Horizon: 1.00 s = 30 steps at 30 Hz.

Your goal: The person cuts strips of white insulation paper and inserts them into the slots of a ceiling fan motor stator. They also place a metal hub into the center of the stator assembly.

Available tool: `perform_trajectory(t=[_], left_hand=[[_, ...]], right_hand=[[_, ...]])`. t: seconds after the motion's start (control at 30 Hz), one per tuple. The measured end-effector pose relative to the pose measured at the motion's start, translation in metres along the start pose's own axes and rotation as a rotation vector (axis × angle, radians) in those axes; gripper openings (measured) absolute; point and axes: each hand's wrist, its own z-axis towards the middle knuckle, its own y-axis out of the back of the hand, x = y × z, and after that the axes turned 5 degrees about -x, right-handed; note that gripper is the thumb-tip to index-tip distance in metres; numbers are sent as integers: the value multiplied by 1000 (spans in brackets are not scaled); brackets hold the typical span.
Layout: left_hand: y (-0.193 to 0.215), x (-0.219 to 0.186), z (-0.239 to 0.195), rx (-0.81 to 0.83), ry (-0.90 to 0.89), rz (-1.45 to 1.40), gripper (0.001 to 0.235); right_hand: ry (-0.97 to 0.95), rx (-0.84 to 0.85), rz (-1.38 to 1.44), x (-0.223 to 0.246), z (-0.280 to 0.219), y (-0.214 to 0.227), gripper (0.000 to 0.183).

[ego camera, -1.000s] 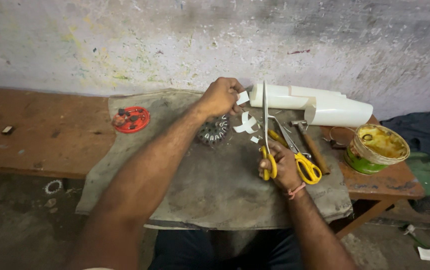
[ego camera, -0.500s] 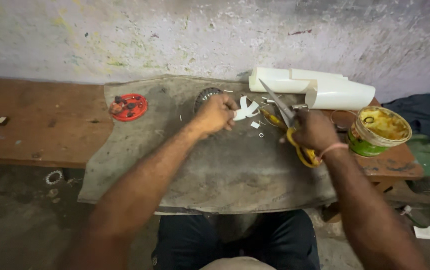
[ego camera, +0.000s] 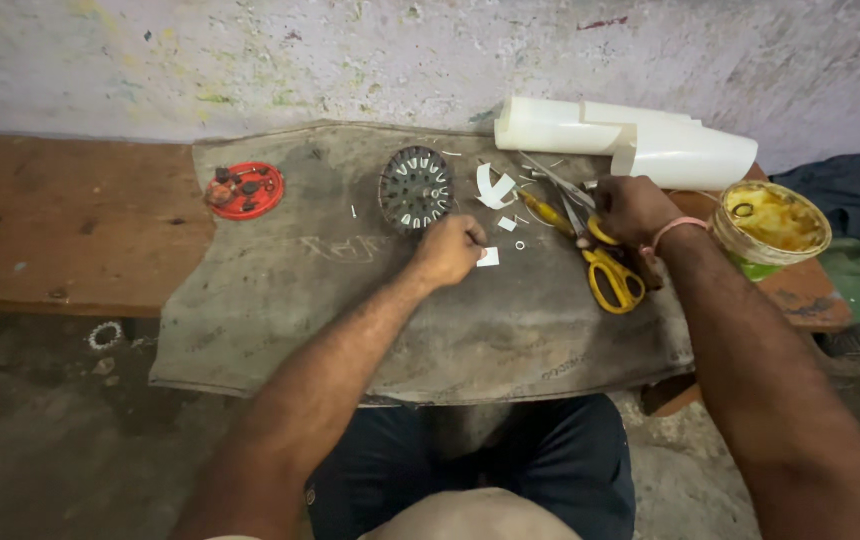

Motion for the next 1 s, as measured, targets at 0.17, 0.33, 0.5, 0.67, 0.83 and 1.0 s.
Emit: perform_trajectory(t=[0.17, 0.33, 0.5, 0.67, 0.83, 1.0], left_hand=[[-6, -1, -11, -103, -77, -2, 17], [-5, -12, -19, -175, -189, 120, 15], [-3, -12, -21, -115, -143, 233, 12], [-7, -6, -19, -193, -245, 247, 10], [-5, -10, -18, -124, -89, 230, 7], [-3, -14, -17, -121, -95, 220, 9]], right_hand=[[22, 273, 3, 0, 14, -3, 33], [91, 431, 7, 5, 26, 1, 32], [147, 245, -193, 31, 10, 6, 24], [359, -184, 324, 79, -30, -36, 17], [385, -180, 399, 93, -30, -71, 19], [441, -194, 365, 84, -19, -87, 18]])
